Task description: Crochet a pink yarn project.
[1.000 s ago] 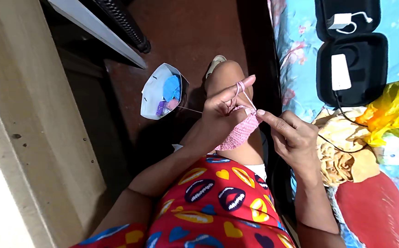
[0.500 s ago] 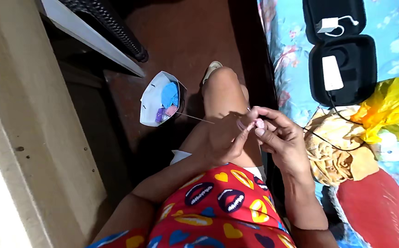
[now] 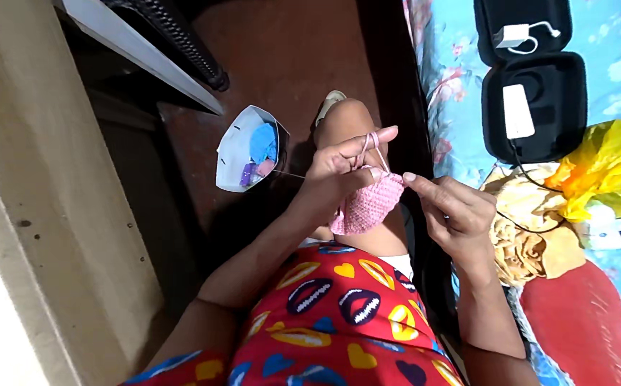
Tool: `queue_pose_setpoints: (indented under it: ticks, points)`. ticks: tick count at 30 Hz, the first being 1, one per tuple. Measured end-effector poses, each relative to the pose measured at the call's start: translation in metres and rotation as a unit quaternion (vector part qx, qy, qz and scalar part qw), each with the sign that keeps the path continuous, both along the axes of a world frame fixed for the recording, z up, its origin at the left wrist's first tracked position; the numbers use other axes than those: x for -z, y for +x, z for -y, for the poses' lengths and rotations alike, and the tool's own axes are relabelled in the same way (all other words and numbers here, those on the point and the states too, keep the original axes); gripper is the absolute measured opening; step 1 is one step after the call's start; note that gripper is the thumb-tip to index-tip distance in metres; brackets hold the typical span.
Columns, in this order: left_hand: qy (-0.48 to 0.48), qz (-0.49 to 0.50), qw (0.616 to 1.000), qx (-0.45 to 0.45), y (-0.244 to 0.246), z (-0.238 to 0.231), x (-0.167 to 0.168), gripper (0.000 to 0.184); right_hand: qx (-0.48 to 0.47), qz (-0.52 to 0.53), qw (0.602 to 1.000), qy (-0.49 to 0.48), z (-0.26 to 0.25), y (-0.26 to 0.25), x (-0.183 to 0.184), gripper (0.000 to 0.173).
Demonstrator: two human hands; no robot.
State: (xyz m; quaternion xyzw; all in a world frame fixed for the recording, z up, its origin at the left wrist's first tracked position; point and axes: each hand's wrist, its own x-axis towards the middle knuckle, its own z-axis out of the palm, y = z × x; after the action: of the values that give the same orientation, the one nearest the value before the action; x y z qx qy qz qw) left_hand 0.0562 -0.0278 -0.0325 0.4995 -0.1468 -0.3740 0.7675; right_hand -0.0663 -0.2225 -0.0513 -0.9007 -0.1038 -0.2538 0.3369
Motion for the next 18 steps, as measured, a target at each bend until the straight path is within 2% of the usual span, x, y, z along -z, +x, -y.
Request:
queue_pose_setpoints:
  ticks: [3,5,7,9,11,14,15,18]
  points:
    - [-0.024,-0.052,0.998,0.017,0.004,-0.001,0.004,0.050,-0.033,-0.037,0.994,0.095,0.005,-0.001,0.004,0.029]
    - [-0.021,-0.041,0.999,0.011,0.002,0.002,0.006,0.049,-0.048,-0.067,0.978,0.192,0.003,0.000,0.006,0.027]
    - [-0.001,0.051,0.999,0.002,-0.005,0.006,0.009,0.048,-0.069,-0.106,0.948,0.293,-0.004,0.001,0.005,0.027]
    - [-0.028,0.130,0.991,-0.006,-0.015,0.006,0.030,0.045,-0.082,-0.152,0.903,0.393,-0.012,0.002,0.005,0.032]
    - [-0.083,0.124,0.989,-0.007,-0.017,0.004,0.059,0.043,-0.064,-0.176,0.859,0.476,-0.016,0.004,0.007,0.028]
    - [0.005,0.017,1.000,0.002,-0.005,0.001,0.034,0.016,-0.049,-0.199,0.805,0.557,-0.013,0.007,0.009,0.023]
    - [0.024,0.009,1.000,0.017,0.002,-0.004,0.034,0.012,-0.048,-0.203,0.795,0.570,-0.012,0.007,0.009,0.023]
    - [0.034,0.075,0.990,0.118,0.029,-0.028,0.051,0.021,-0.047,-0.215,0.777,0.590,-0.013,0.005,0.010,0.023]
